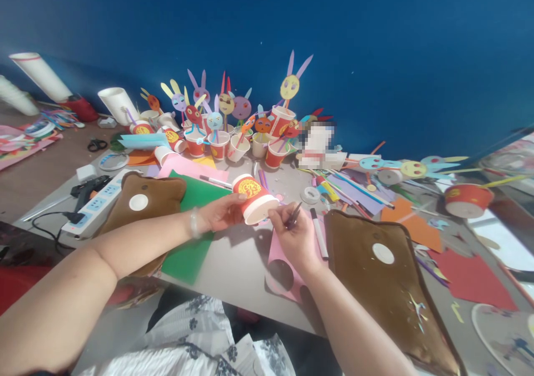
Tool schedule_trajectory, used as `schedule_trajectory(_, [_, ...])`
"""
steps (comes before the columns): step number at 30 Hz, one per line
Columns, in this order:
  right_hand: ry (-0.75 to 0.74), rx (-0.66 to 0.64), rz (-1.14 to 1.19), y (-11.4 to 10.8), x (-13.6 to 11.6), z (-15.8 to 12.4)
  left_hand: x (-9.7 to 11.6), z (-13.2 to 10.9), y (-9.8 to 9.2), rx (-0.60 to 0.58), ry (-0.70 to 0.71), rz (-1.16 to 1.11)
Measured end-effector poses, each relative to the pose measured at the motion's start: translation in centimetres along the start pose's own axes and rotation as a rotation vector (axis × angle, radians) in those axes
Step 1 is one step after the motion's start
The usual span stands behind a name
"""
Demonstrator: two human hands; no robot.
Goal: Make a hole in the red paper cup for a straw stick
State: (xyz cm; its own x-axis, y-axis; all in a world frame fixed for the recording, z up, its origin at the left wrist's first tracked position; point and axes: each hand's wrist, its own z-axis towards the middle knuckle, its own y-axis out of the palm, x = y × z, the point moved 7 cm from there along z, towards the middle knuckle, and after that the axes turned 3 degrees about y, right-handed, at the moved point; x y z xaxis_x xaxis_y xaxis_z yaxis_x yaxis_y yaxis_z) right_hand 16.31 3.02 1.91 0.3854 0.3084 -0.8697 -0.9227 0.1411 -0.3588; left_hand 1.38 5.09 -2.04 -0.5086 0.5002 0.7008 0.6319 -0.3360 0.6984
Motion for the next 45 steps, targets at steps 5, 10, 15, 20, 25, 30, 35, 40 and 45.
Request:
schedule_trajectory(5, [0.072, -0.047, -0.120, -0.3, 0.0, 0.1, 1.2, 0.5, -0.8, 0.049, 0.102, 0.020])
schedule_trajectory(10, [0.035, -0.127, -0.270, 0.1, -0.6, 0.5, 1.8, 0.8, -2.2, 0.171, 0.157, -0.008])
schedule_trajectory(15, [0.023, -0.209, -0.394, 0.8, -0.7, 0.4, 2.0, 0.8, -2.4, 0.193, 0.195, -0.012])
schedule_trajectory(20, [-0.057, -0.208, -0.524, 1.0, -0.8, 0.2, 2.0, 0.8, -2.3, 0.171, 0.226, 0.010])
schedule_trajectory(25, [-0.088, -0.194, -0.623, 1.1, -0.3, 0.1, 2.0, 0.8, -2.2, 0.190, 0.231, 0.031])
schedule_trajectory(30, [-0.079, -0.222, -0.649, 1.3, 0.1, 0.1, 2.2, 0.6, -1.9, 0.186, 0.254, 0.033])
schedule_trajectory(35, [-0.099, -0.243, -0.660, 1.5, 0.0, -0.1, 2.1, 0.6, -2.0, 0.206, 0.242, -0.004])
schedule_trajectory(40, [-0.113, -0.250, -0.685, 1.5, -0.1, -0.2, 2.1, 0.6, -1.8, 0.170, 0.250, 0.024])
schedule_trajectory(45, [-0.109, -0.257, -0.714, 1.6, -0.2, -0.2, 2.0, 0.6, -1.9, 0.165, 0.242, -0.011])
